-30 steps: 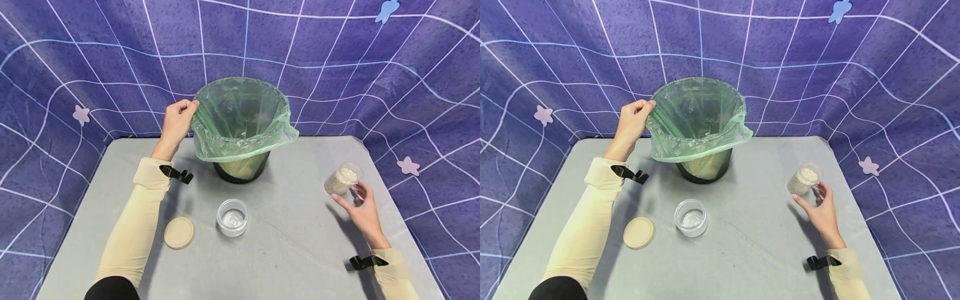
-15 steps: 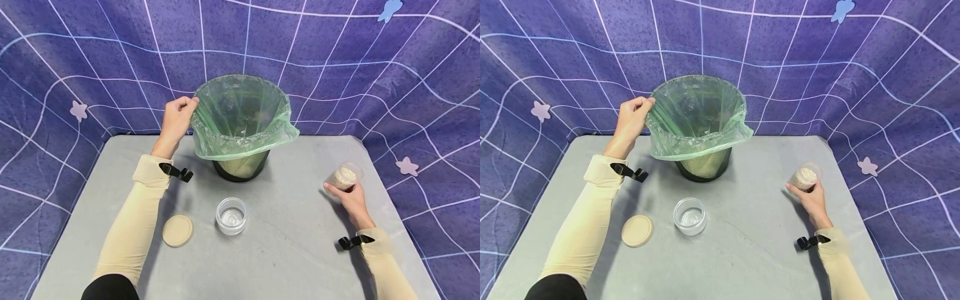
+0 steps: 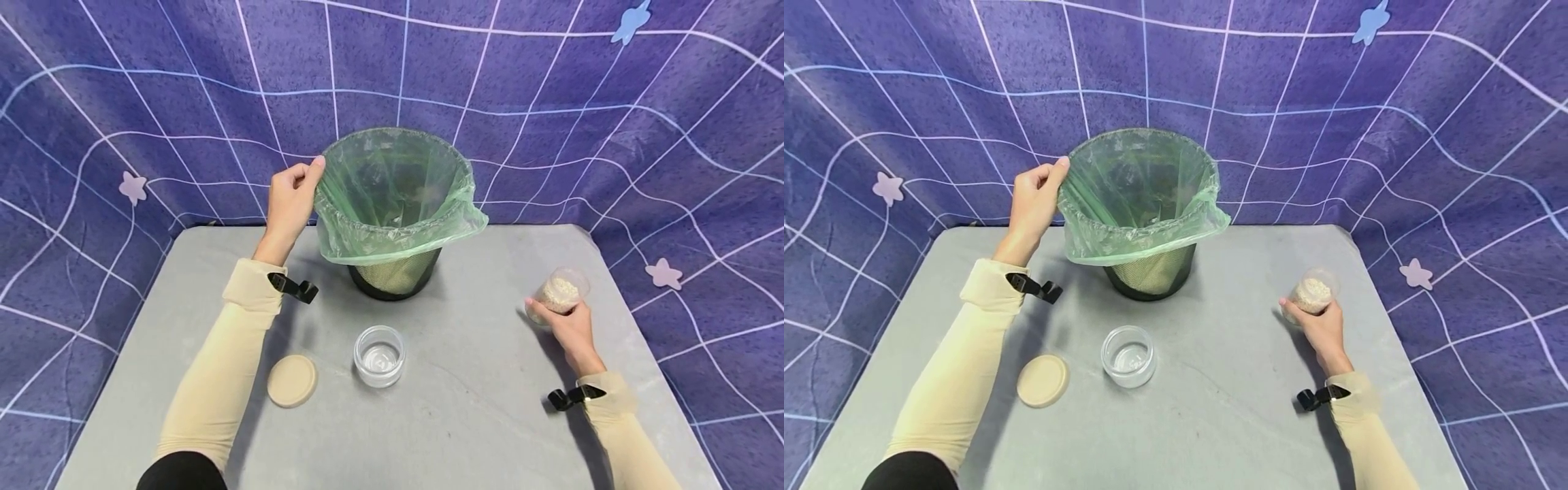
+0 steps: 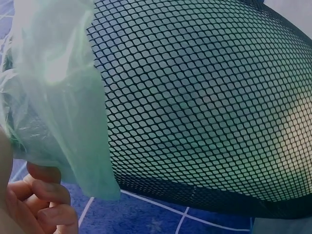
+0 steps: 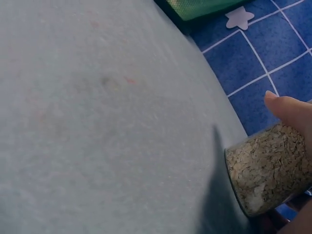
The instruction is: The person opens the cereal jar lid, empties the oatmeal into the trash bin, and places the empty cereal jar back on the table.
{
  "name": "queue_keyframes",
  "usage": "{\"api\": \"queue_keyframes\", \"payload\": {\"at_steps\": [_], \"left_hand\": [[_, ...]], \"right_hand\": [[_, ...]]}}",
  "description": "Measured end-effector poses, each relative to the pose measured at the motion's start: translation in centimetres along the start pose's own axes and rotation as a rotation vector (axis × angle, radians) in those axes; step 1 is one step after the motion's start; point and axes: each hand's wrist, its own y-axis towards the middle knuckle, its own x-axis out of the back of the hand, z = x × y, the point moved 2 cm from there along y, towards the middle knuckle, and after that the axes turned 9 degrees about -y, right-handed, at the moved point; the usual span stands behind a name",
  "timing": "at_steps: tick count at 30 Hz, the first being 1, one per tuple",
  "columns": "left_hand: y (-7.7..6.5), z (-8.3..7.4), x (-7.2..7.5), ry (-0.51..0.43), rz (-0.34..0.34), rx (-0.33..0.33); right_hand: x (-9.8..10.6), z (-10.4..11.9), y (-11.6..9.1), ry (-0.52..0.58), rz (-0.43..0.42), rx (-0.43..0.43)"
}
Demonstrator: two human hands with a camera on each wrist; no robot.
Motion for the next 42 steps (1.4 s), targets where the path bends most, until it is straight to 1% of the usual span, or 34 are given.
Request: {"api": "queue_keyframes", "payload": {"at_steps": [3,6,9,13,15,17,19,21,23,24,26,28,29,32,34,35,37,39,42], "left_hand": [[-0.1,-0.2,0.2,0.024,-0.021,-0.004],[-0.5,-0.4,0.4,0.058,-0.043,0.006],[-1.0,-0.8,0.8,0.104,-0.037,0.019],[-2.3,-1.2,1.5,0.175,-0.027,0.014],[-3.2,-1.4,1.9,0.213,-0.043,-0.002],[-4.4,-1.8,2.3,0.232,-0.070,-0.031],[-5.9,-2.3,2.7,0.247,-0.102,-0.085],[-7.7,-3.0,2.8,0.245,-0.132,-0.170],[-9.9,-3.9,2.4,0.225,-0.127,-0.270],[-11.2,-4.4,2.0,0.214,-0.110,-0.325],[-13.7,-5.3,0.8,0.186,-0.049,-0.434],[-16.5,-6.2,-0.8,0.152,0.047,-0.536],[-17.8,-6.6,-1.6,0.153,0.102,-0.579],[-21.3,-7.6,-4.4,0.171,0.262,-0.668],[-22.9,-8.1,-6.3,0.226,0.354,-0.703],[-23.4,-8.2,-7.2,0.263,0.394,-0.708],[-23.8,-8.3,-9.1,0.343,0.455,-0.723],[-23.6,-8.3,-10.7,0.428,0.513,-0.728],[-22.6,-7.9,-12.7,0.551,0.583,-0.753]], "right_hand": [[-0.2,0.2,-0.4,-0.007,0.001,0.013],[-0.3,0.3,-0.9,-0.006,0.014,0.032],[-0.4,0.4,-1.6,-0.015,0.034,0.054],[-0.3,0.6,-2.4,-0.050,0.059,0.086],[-0.3,0.8,-3.0,-0.074,0.063,0.104],[-0.2,0.9,-3.5,-0.096,0.065,0.125],[-0.2,1.1,-4.2,-0.114,0.071,0.155],[-0.2,1.1,-4.7,-0.140,0.080,0.191],[-0.2,1.2,-5.3,-0.167,0.094,0.234],[-0.2,1.2,-5.6,-0.185,0.099,0.258],[-0.3,1.2,-6.1,-0.224,0.112,0.292],[-0.4,1.5,-6.6,-0.266,0.123,0.319],[-0.5,1.6,-6.8,-0.290,0.126,0.329],[-0.8,2.1,-7.3,-0.345,0.129,0.357],[-0.9,2.4,-7.6,-0.357,0.125,0.390],[-1.0,2.6,-7.7,-0.355,0.124,0.413],[-1.2,2.8,-8.0,-0.336,0.132,0.462],[-1.4,3.1,-8.4,-0.313,0.143,0.531],[-1.7,3.6,-9.1,-0.287,0.169,0.619]]}}
